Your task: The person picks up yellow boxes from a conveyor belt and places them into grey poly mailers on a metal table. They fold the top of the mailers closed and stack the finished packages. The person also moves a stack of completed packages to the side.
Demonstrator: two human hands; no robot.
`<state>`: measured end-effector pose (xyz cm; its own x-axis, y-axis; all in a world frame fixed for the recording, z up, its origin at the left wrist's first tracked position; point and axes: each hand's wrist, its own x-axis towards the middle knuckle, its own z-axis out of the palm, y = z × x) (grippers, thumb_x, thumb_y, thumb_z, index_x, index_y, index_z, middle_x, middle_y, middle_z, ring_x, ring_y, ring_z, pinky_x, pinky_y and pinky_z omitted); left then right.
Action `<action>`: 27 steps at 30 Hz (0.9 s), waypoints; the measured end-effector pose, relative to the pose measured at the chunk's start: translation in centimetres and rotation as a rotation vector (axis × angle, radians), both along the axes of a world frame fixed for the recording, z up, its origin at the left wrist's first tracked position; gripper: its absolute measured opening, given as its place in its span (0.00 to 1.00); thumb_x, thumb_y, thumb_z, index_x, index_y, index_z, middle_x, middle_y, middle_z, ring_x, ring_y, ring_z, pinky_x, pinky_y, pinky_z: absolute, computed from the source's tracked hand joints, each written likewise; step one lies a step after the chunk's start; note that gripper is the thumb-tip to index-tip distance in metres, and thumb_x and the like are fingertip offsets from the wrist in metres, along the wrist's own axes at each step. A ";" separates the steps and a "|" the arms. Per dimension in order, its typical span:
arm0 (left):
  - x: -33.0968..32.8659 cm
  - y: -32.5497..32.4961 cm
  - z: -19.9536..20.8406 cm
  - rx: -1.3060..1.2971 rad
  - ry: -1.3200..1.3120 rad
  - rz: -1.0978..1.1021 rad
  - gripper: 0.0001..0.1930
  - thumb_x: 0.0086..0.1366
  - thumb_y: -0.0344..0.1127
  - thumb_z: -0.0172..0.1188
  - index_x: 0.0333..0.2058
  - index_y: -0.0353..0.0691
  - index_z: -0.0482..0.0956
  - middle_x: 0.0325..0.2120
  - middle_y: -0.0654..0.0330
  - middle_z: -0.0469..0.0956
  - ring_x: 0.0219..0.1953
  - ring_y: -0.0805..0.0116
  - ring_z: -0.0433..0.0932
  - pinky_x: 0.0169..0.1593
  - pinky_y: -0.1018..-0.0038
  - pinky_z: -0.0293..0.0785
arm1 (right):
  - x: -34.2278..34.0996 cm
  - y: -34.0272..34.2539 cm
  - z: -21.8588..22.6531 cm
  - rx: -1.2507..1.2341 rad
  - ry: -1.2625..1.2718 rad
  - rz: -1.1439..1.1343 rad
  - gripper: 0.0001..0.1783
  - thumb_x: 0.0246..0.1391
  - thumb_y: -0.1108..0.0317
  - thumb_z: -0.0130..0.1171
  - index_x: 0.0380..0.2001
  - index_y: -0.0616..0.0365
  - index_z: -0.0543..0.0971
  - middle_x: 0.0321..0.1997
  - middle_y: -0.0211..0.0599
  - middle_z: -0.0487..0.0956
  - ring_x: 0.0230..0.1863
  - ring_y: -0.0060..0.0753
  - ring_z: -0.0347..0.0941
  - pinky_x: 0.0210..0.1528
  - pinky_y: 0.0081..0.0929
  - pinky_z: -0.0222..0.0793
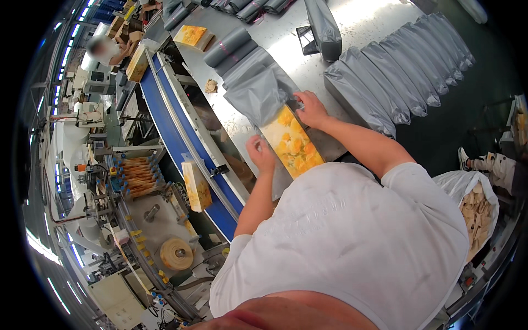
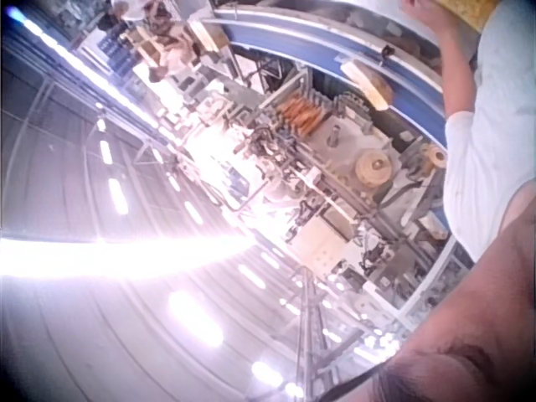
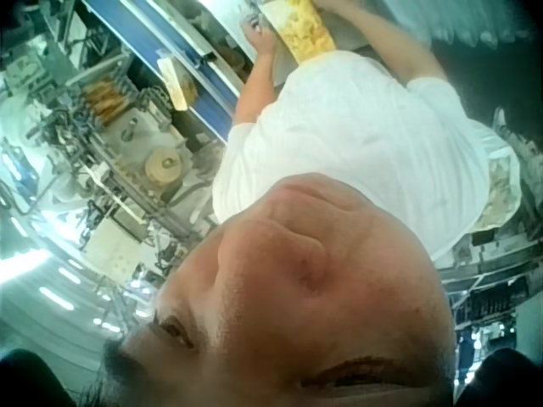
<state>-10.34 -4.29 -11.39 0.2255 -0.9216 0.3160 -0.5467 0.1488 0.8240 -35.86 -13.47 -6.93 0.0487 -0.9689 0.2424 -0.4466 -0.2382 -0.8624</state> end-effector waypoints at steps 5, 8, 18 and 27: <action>-0.2 -7.9 1.8 0.266 -0.565 0.172 0.14 0.62 0.31 0.64 0.46 0.37 0.82 0.44 0.51 0.79 0.51 0.45 0.74 0.57 0.51 0.70 | 0.0 -3.1 -2.3 0.031 0.434 0.042 0.14 0.57 0.64 0.66 0.43 0.59 0.83 0.41 0.45 0.82 0.48 0.56 0.76 0.53 0.49 0.72; 1.5 -8.2 0.6 0.331 -0.550 0.030 0.10 0.61 0.34 0.64 0.41 0.39 0.85 0.41 0.53 0.80 0.49 0.44 0.73 0.52 0.50 0.70 | 0.0 -3.1 -1.3 0.112 0.500 0.153 0.10 0.57 0.60 0.62 0.33 0.56 0.84 0.39 0.43 0.84 0.46 0.57 0.76 0.50 0.52 0.73; 0.1 1.4 -0.6 0.093 -0.353 -0.225 0.04 0.59 0.27 0.63 0.33 0.38 0.84 0.33 0.51 0.79 0.39 0.44 0.74 0.45 0.55 0.71 | -4.3 3.9 -2.8 0.019 0.454 0.293 0.07 0.52 0.65 0.64 0.26 0.57 0.81 0.33 0.38 0.81 0.45 0.52 0.75 0.49 0.47 0.72; -0.5 -8.6 5.5 0.141 -0.110 -0.146 0.09 0.63 0.34 0.68 0.40 0.38 0.87 0.40 0.53 0.81 0.40 0.57 0.78 0.48 0.64 0.74 | 0.8 -2.7 1.6 -0.143 0.213 0.078 0.15 0.55 0.61 0.69 0.44 0.55 0.85 0.44 0.41 0.82 0.49 0.46 0.77 0.55 0.41 0.73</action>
